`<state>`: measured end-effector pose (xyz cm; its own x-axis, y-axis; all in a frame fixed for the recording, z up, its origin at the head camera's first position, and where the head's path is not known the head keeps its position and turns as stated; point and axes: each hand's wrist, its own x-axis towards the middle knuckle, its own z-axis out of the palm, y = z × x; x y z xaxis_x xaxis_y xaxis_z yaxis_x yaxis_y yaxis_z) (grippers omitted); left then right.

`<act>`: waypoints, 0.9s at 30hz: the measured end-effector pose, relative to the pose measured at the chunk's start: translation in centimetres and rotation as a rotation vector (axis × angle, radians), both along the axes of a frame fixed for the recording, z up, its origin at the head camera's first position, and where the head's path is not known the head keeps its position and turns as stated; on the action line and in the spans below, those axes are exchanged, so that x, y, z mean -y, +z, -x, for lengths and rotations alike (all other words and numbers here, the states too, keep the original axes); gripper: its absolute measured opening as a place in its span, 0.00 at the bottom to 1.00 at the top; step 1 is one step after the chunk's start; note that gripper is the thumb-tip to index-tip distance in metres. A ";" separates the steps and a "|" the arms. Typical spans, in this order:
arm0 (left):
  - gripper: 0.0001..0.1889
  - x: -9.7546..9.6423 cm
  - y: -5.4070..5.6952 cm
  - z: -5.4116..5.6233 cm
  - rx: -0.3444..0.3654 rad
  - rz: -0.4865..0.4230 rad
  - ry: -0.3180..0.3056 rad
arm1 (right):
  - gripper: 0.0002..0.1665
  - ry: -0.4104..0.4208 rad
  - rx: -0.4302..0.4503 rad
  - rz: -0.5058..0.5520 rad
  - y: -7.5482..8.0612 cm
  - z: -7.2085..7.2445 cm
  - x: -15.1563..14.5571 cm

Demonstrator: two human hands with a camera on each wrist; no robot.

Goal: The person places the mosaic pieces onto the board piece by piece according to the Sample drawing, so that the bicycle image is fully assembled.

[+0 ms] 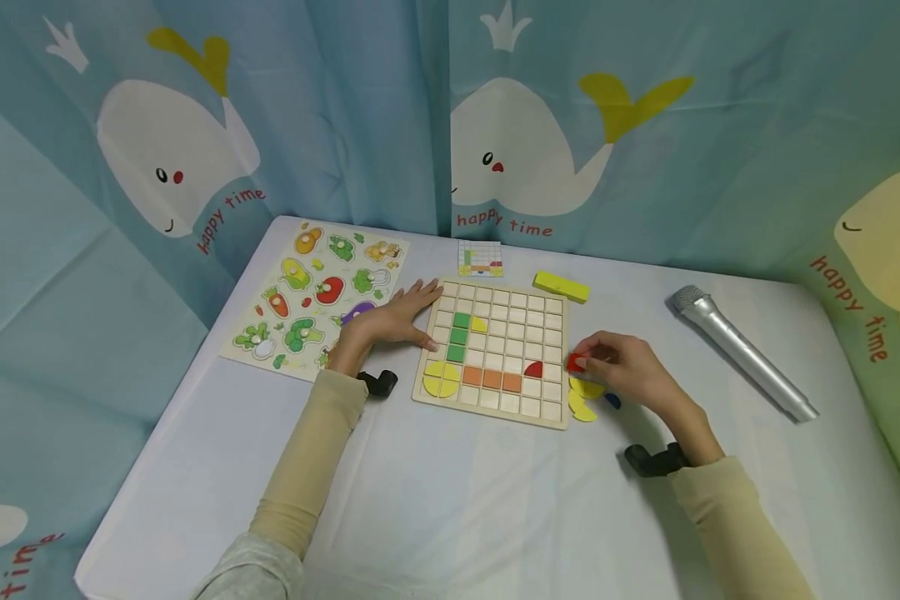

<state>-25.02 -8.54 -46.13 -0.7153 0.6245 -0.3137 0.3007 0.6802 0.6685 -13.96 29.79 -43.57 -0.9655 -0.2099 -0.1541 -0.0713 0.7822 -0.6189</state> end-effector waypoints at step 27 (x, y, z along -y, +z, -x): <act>0.57 0.2 -0.4 0.1 -0.002 -0.023 -0.007 | 0.09 0.087 0.067 0.083 -0.1 0.7 1.8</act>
<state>-25.09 -8.77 -46.50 -0.7113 0.6364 -0.2984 0.3065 0.6629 0.6831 -14.62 27.99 -43.72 -0.9313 -0.3068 -0.1962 -0.0929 0.7211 -0.6865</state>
